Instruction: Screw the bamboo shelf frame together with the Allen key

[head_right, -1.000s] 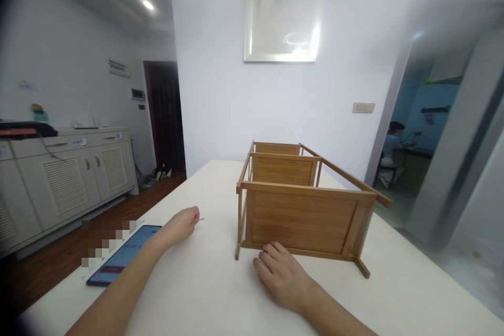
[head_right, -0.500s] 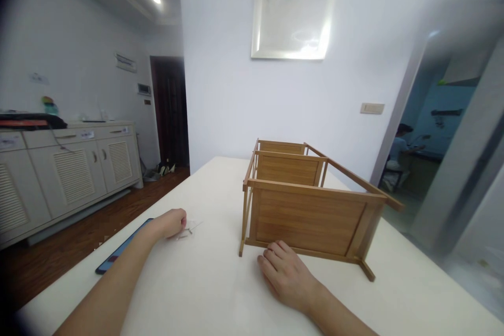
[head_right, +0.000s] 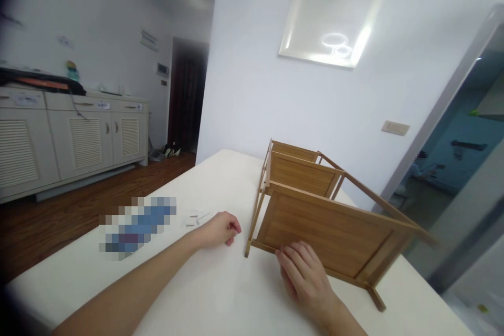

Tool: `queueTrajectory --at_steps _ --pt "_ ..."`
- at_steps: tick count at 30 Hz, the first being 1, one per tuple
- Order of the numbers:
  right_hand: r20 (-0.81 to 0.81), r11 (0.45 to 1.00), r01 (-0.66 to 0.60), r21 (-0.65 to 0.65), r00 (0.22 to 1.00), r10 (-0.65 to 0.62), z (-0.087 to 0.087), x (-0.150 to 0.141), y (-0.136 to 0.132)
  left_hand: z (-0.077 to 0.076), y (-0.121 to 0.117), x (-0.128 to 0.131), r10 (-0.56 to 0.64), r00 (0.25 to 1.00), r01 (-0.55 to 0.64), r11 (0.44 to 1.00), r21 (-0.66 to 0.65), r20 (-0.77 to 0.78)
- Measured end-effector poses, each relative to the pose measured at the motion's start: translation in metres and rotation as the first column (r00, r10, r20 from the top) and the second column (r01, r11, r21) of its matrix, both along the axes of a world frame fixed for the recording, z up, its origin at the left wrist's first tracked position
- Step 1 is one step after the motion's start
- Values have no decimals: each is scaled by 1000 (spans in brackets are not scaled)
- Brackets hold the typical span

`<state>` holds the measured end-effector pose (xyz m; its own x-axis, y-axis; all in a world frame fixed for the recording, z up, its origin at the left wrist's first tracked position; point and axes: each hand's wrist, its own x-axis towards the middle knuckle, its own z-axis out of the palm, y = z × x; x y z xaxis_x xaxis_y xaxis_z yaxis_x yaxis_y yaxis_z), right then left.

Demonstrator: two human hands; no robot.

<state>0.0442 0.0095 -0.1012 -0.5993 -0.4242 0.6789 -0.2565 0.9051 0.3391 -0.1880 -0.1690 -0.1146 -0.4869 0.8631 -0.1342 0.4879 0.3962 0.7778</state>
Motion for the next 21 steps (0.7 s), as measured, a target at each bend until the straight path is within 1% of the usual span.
queueTrajectory --at_steps 2,4,7,9,11,13,14,15,16,18,21 --pt "-70 1000 0 -24 998 -2 2 -3 2 -7 5 2 3 1000 -2 1000 27 -9" --pt "-71 1000 10 -13 997 -11 1 -7 -1 -10 6 0 20 999 -18 998 62 -38" --pt "-49 994 42 97 998 -37 2 -12 -9 -11 5 -2 43 994 -30 991 127 -104" --pt "-146 984 106 142 986 -85 13 -16 -12 -12 6 0 38 988 -13 987 163 -149" --pt "-323 967 231 111 928 -185 34 -20 -12 -12 8 5 15 982 18 984 176 -187" --pt "-492 929 366 47 818 -298 60 -27 -10 -14 10 9 -15 976 52 985 167 -219" --pt "-530 910 414 -7 770 -354 71 -32 -8 -15 10 11 -28 971 66 985 157 -236" --pt "-531 893 448 -43 746 -401 81 -36 -5 -15 11 12 -40 967 79 986 145 -252" --pt "-504 871 487 -56 740 -446 89 -41 -3 -16 11 13 -50 962 88 987 133 -268" --pt "-446 826 561 -54 726 -523 96 -51 3 -17 10 13 -65 952 101 989 107 -300" --pt "-465 760 646 -71 653 -598 95 -64 10 -17 8 12 -73 937 107 991 82 -341"
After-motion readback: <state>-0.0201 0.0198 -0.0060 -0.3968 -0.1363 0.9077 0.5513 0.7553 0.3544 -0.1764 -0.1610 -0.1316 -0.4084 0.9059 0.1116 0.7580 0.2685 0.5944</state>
